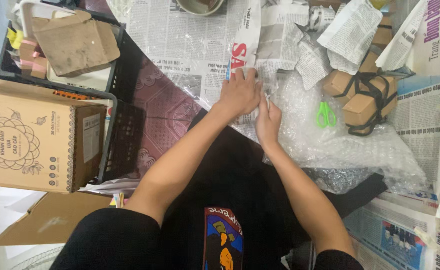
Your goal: The person wraps small items, including a cylindrical container and a white bowl, in newspaper and bubble wrap. They fold the paper around each object and place the wrapped items into a pile.
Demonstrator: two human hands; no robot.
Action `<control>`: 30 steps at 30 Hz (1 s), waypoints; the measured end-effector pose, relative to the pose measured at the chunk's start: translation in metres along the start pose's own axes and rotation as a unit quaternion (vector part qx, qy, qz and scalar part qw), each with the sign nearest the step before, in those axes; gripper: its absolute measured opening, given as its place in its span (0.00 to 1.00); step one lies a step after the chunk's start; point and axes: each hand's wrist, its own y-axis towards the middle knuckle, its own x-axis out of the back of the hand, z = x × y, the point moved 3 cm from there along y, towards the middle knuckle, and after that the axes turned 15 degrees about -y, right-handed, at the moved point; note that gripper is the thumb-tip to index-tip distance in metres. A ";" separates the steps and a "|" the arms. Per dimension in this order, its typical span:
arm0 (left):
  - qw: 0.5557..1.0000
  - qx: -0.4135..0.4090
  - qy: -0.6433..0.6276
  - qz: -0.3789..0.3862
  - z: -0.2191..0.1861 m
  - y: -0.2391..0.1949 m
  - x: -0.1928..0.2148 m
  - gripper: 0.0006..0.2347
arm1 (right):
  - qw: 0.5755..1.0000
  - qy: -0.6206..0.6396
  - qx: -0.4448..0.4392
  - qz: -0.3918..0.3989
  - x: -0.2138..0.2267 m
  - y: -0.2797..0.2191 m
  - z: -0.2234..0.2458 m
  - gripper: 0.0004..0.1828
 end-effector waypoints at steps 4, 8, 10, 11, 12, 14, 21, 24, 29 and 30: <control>0.998 0.034 -0.051 0.002 0.003 0.019 -0.001 0.26 | 0.992 0.114 -0.027 0.055 0.007 0.000 0.008 0.17; 0.981 -0.067 -0.099 -0.155 -0.013 0.014 0.023 0.26 | 0.994 0.021 0.045 0.099 0.017 0.007 0.030 0.17; 0.977 -0.062 -0.133 -0.153 -0.019 0.006 0.034 0.23 | 0.992 0.045 0.034 0.117 0.018 0.005 0.034 0.17; 0.981 -0.032 -0.154 -0.115 -0.021 0.003 0.035 0.23 | 0.991 0.046 0.032 0.118 0.019 0.002 0.033 0.17; 0.982 -0.002 -0.175 -0.075 -0.024 -0.001 0.035 0.24 | 0.991 0.047 0.030 0.119 0.019 -0.001 0.031 0.17; 0.982 -0.004 -0.175 -0.070 -0.030 -0.001 0.043 0.25 | 0.991 0.047 0.026 0.121 0.018 0.002 0.029 0.17; 0.969 -0.157 -0.189 0.016 -0.020 -0.021 0.070 0.19 | 0.987 0.098 -0.046 0.119 0.017 0.006 0.021 0.16; 0.942 -0.255 -0.209 0.057 -0.002 -0.037 0.085 0.29 | 0.974 0.148 -0.114 0.125 0.011 0.009 0.029 0.17; 0.945 -0.248 -0.208 0.037 0.013 -0.046 0.071 0.40 | 0.976 0.118 -0.117 0.143 0.014 0.018 0.046 0.20; 0.945 -0.251 -0.208 0.019 0.015 -0.045 0.067 0.40 | 0.975 0.114 -0.122 0.146 0.015 0.020 0.046 0.21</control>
